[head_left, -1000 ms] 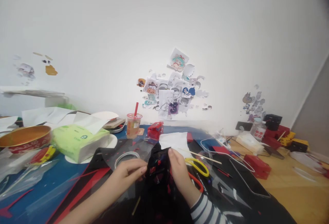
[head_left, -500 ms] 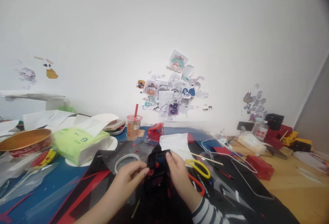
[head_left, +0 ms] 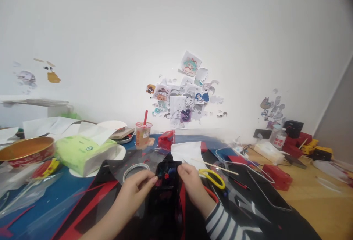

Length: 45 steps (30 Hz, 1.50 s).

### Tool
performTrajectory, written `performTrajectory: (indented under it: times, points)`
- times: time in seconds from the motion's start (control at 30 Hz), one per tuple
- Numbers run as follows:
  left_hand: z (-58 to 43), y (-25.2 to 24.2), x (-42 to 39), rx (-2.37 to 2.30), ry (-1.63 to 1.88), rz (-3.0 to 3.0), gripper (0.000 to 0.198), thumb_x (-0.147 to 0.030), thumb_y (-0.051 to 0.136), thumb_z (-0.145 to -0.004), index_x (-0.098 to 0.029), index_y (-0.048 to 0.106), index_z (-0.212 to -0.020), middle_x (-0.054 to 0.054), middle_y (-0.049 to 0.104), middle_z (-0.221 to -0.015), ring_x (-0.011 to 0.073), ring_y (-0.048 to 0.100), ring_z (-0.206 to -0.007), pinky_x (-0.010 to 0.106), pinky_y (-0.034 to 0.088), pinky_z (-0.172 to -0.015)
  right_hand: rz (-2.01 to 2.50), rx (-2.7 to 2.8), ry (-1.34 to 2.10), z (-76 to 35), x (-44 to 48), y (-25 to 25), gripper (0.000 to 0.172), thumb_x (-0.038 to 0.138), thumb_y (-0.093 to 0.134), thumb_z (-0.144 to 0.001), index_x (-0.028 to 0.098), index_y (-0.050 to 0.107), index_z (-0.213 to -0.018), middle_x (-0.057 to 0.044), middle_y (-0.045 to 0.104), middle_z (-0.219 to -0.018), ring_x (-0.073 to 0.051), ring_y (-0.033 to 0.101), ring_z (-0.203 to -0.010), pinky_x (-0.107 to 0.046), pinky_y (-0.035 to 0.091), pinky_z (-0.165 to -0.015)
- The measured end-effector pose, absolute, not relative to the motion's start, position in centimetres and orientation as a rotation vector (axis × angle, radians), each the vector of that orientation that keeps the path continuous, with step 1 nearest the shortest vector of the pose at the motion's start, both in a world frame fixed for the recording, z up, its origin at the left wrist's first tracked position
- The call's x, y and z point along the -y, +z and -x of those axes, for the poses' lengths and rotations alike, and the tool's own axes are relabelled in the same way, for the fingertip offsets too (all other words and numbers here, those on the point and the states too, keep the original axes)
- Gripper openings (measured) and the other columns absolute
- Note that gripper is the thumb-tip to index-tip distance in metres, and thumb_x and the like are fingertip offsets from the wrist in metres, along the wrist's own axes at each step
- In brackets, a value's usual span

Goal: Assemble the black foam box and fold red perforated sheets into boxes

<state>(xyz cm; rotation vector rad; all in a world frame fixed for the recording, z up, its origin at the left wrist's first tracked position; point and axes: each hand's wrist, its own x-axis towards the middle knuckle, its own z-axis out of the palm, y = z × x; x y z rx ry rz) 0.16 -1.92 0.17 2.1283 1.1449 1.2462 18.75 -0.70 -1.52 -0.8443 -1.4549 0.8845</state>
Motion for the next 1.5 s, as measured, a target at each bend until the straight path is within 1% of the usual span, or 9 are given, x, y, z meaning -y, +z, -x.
performTrajectory:
  times: [0.17,0.33,0.43,0.63,0.8,1.0,1.1,1.2,1.5]
  points:
    - [-0.4,0.0,2.1,-1.174,1.243,-2.148,0.029,-0.039,0.045,-0.079,-0.020,0.055,-0.059,0.000,0.057,-0.057,0.0163,0.053,-0.057,0.023,0.041,-0.053,0.885,1.414,0.760,-18.3,1.2,-1.0,0.044,0.053,0.052,-0.078,0.019,0.036,-0.054,0.006,0.029,-0.056,-0.010,0.029,-0.055,-0.022,0.028,-0.052]
    - [-0.3,-0.1,1.9,-1.174,1.232,-2.164,0.028,-0.038,0.046,-0.079,-0.019,0.056,-0.060,0.000,0.055,-0.056,0.0154,0.052,-0.055,0.022,0.040,-0.052,0.861,1.441,0.776,-18.0,1.7,-0.3,0.029,0.044,0.053,-0.079,0.018,0.051,-0.066,0.003,0.046,-0.063,-0.012,0.043,-0.061,-0.024,0.036,-0.059]
    - [-0.3,-0.1,1.9,-1.095,1.177,-2.129,0.031,-0.039,0.046,-0.080,-0.019,0.056,-0.059,0.000,0.054,-0.055,0.0151,0.052,-0.055,0.022,0.041,-0.051,0.865,1.436,0.757,-18.1,1.6,-0.3,0.026,0.041,0.055,-0.078,0.018,0.053,-0.066,0.003,0.048,-0.062,-0.012,0.044,-0.060,-0.024,0.037,-0.058]
    - [-0.2,0.1,1.9,-1.002,1.254,-1.881,0.026,-0.042,0.048,-0.081,-0.020,0.060,-0.089,-0.001,0.061,-0.070,0.0149,0.056,-0.057,0.023,0.047,-0.054,0.870,1.464,0.734,-17.9,1.8,-0.4,0.022,0.036,0.056,-0.077,0.017,0.057,-0.066,0.002,0.050,-0.062,-0.013,0.046,-0.061,-0.025,0.038,-0.059]
    - [-0.2,0.2,1.8,-1.105,1.352,-1.964,0.025,-0.041,0.051,-0.078,-0.020,0.053,-0.065,-0.005,0.045,-0.054,0.0116,0.044,-0.050,0.020,0.037,-0.046,0.879,1.538,0.648,-17.5,2.6,-0.1,0.020,0.032,0.052,-0.081,0.018,0.058,-0.069,0.002,0.052,-0.063,-0.013,0.048,-0.062,-0.023,0.039,-0.058]
    - [-0.8,0.2,2.0,-1.175,1.434,-2.053,0.031,-0.039,0.047,-0.080,-0.021,0.043,-0.056,-0.005,0.043,-0.051,0.0120,0.045,-0.049,0.021,0.037,-0.048,0.941,1.578,0.430,-17.3,2.8,-0.4,0.024,0.029,0.048,-0.084,0.018,0.051,-0.063,0.004,0.048,-0.059,-0.011,0.044,-0.057,-0.022,0.035,-0.054]
    - [-0.8,0.3,2.0,-1.148,1.384,-1.997,0.027,-0.040,0.047,-0.080,-0.020,0.052,-0.062,-0.004,0.050,-0.053,0.0127,0.050,-0.049,0.021,0.041,-0.049,0.887,1.588,0.529,-17.4,2.8,-0.2,0.019,0.029,0.046,-0.086,0.018,0.056,-0.074,0.001,0.056,-0.068,-0.013,0.052,-0.065,-0.023,0.040,-0.059]
    - [-0.4,0.3,1.9,-1.121,1.404,-2.008,0.022,-0.039,0.051,-0.079,-0.021,0.063,-0.079,0.001,0.063,-0.070,0.0155,0.058,-0.059,0.022,0.046,-0.054,0.848,1.619,0.566,-17.8,2.7,0.2,0.017,0.030,0.049,-0.085,0.019,0.061,-0.090,-0.003,0.063,-0.081,-0.017,0.058,-0.078,-0.026,0.045,-0.069]
    - [1.9,0.0,2.4,-0.690,1.149,-2.441,0.020,-0.029,0.061,-0.078,-0.029,0.068,-0.096,0.003,0.071,-0.090,0.0188,0.065,-0.083,0.023,0.050,-0.075,0.730,1.858,0.398,-20.7,4.2,-0.2,0.018,0.036,0.055,-0.084,0.026,0.068,-0.089,-0.003,0.070,-0.084,-0.019,0.063,-0.080,-0.032,0.046,-0.076]
